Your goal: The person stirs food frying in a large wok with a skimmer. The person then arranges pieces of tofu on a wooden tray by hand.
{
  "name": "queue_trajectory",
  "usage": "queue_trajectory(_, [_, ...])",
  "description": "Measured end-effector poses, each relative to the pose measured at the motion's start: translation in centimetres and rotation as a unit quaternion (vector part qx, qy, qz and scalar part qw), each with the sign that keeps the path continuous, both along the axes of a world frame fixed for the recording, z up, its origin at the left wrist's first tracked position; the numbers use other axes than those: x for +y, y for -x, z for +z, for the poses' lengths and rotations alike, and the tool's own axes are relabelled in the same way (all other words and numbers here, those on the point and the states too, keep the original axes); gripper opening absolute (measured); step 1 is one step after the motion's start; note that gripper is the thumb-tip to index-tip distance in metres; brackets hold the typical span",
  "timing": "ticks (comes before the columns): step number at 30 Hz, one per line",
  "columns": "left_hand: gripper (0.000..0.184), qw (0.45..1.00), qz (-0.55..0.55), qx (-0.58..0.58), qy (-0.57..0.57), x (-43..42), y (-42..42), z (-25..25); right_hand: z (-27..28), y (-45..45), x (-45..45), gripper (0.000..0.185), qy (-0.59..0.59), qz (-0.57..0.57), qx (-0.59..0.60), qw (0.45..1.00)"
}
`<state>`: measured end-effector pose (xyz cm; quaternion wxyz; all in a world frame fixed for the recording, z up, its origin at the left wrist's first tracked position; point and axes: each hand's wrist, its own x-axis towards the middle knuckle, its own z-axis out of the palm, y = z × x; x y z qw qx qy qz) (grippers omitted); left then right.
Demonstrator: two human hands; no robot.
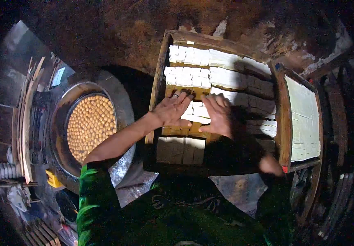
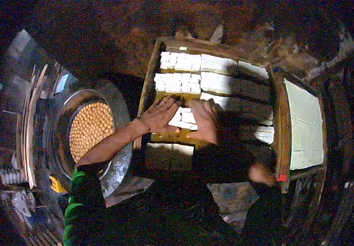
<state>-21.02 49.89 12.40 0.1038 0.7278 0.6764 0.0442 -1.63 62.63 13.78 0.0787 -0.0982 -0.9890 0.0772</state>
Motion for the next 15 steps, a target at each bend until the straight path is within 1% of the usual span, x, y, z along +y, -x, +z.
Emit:
queue_trajectory(2, [0.092, 1.000, 0.010, -0.025, 0.007, 0.2, -0.8, 0.2, -2.4, -1.0, 1.3, 0.108, 0.184, -0.010, 0.067, 0.980])
queue_trajectory(3, [0.093, 1.000, -0.003, -0.013, -0.007, 0.4, -1.2, 0.0, 0.8, -0.7, 1.1, 0.105, 0.208, 0.000, 0.014, 0.978])
queue_trajectory(4, [0.094, 1.000, -0.017, -0.001, -0.021, 0.7, -1.6, -0.2, 0.4, -0.7, 1.1, 0.105, 0.207, 0.001, 0.013, 0.978])
queue_trajectory(5, [0.096, 0.999, -0.015, -0.019, -0.027, 0.9, -2.1, -0.4, -0.2, -0.7, 1.3, 0.103, 0.212, 0.012, 0.015, 0.977])
queue_trajectory(7, [0.095, 0.998, -0.019, -0.012, -0.050, 1.5, -2.6, -1.4, -0.4, -0.4, 1.2, 0.100, 0.216, 0.023, 0.018, 0.976])
queue_trajectory(8, [0.094, 0.997, -0.023, -0.006, -0.072, 1.7, -2.7, -1.9, -0.5, -0.1, 1.2, 0.092, 0.224, 0.020, 0.027, 0.974])
queue_trajectory(9, [0.087, 0.999, -0.021, -0.028, -0.014, 2.1, -2.8, -0.5, -0.4, 0.1, 1.2, 0.085, 0.231, 0.016, 0.037, 0.972])
queue_trajectory(10, [0.087, 0.999, -0.022, -0.028, -0.014, 2.4, -2.5, -0.9, -0.8, 0.2, 1.6, 0.085, 0.231, 0.016, 0.037, 0.972])
queue_trajectory(12, [0.082, 0.997, -0.037, -0.061, -0.023, 2.7, -1.8, -1.4, -1.8, 0.5, 2.7, 0.069, 0.243, 0.039, 0.045, 0.968])
queue_trajectory(13, [0.082, 0.997, -0.036, -0.060, -0.023, 2.6, -1.7, -1.4, -2.0, 0.4, 3.0, 0.069, 0.243, 0.041, 0.045, 0.968])
queue_trajectory(15, [0.080, 0.998, -0.049, -0.032, -0.023, 2.6, -1.5, -1.4, -2.5, 0.1, 3.6, 0.061, 0.208, 0.061, 0.071, 0.974])
